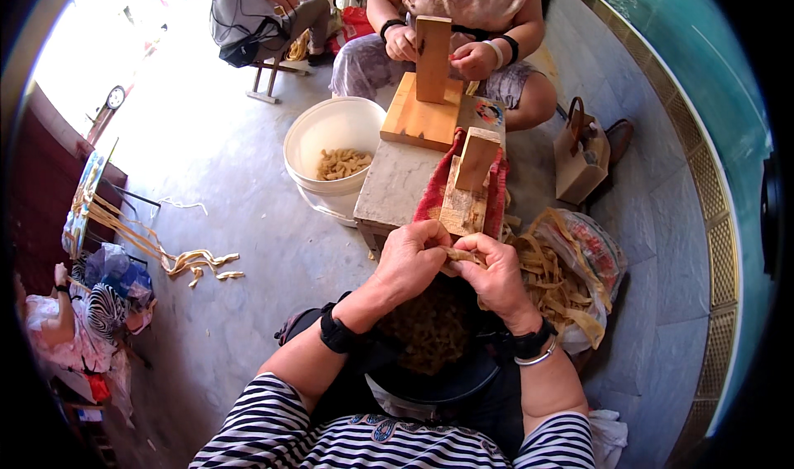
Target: The person prepares food items by wrapping thin light-colored strips around a small core using a wooden slot tool. They repeat the action with several strips and place the finished pieces into a black bucket.
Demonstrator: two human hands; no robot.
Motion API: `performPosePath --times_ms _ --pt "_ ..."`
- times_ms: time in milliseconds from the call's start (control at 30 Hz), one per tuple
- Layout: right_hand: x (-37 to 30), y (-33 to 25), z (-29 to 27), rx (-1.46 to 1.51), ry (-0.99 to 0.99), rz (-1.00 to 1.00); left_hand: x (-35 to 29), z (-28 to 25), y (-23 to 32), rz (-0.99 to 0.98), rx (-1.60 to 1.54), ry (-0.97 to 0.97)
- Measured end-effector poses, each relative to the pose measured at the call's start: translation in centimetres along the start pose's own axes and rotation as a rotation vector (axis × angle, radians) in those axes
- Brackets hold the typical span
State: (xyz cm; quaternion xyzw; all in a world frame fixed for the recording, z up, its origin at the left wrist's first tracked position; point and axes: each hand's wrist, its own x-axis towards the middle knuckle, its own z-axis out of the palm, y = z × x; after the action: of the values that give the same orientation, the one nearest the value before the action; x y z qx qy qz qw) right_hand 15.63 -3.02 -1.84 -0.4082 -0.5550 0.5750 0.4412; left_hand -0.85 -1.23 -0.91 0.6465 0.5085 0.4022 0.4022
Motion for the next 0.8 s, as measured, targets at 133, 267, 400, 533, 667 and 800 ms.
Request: performPosePath --times_ms 133,267,400,533,667,800 --pt "0.1 -0.6 -1.1 0.530 -0.160 0.270 0.2 0.1 0.1 0.112 0.197 0.111" --pt "-0.1 -0.4 -1.1 0.584 -0.084 0.276 0.1 0.2 -0.1 0.357 0.083 0.028" --pt "0.1 -0.2 -0.6 0.093 -0.020 0.071 0.4 -1.4 0.6 0.231 0.048 -0.305" --pt "0.0 0.1 -0.6 0.062 0.047 -0.010 0.8 -1.0 0.5 -0.102 -0.187 -0.435" --pt "-1.1 -2.5 -2.9 -0.081 0.002 -0.067 0.5 -2.5 0.4 -0.236 -0.864 -0.578" --pt "-1.5 -2.9 -5.1 -0.068 0.001 -0.029 1.0 -4.1 -0.2 -0.130 -0.735 -0.611"
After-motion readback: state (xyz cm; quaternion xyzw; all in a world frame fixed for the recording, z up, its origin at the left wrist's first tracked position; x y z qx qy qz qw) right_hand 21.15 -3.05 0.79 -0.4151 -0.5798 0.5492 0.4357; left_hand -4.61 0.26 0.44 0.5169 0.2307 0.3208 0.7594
